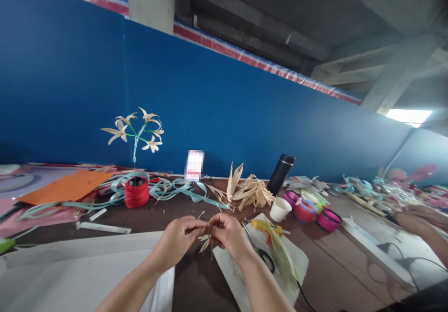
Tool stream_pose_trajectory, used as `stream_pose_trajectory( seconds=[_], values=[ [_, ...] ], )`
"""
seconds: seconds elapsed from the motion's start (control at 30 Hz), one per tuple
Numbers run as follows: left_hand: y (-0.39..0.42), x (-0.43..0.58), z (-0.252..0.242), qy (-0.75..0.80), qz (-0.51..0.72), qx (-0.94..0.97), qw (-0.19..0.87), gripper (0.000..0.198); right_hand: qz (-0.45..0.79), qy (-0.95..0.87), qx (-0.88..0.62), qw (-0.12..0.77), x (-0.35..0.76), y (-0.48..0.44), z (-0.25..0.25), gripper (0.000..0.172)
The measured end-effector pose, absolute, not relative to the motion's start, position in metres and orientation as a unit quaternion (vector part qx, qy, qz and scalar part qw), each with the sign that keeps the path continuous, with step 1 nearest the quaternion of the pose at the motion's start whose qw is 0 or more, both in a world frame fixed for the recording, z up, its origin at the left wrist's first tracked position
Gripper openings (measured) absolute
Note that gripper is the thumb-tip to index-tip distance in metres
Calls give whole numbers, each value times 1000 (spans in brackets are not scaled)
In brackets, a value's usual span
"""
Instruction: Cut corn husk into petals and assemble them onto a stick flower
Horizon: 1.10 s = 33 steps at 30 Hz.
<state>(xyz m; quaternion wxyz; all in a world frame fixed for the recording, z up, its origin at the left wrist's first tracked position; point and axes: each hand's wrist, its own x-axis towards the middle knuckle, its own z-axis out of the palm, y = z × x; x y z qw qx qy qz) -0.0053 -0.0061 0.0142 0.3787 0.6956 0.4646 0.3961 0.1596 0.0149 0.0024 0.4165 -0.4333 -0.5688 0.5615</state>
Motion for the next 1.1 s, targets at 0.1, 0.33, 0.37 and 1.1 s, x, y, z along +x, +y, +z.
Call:
stream_pose_trajectory(
  seconds=[0.1,0.33,0.37,1.1],
  values=[
    [-6,-4,11,467,410,716,317,23,570,-559,-435,417,159,14,6,31],
    [-8,-2,4,485,391,757,197,22,600,-538,-412,425,162,18,-1,33],
    [-8,-3,3,486,386,763,181,22,605,-536,-408,424,162,18,-2,33],
    [-8,-1,0,502,389,764,114,14,598,-508,-435,441,160,20,-4,27]
  ],
)
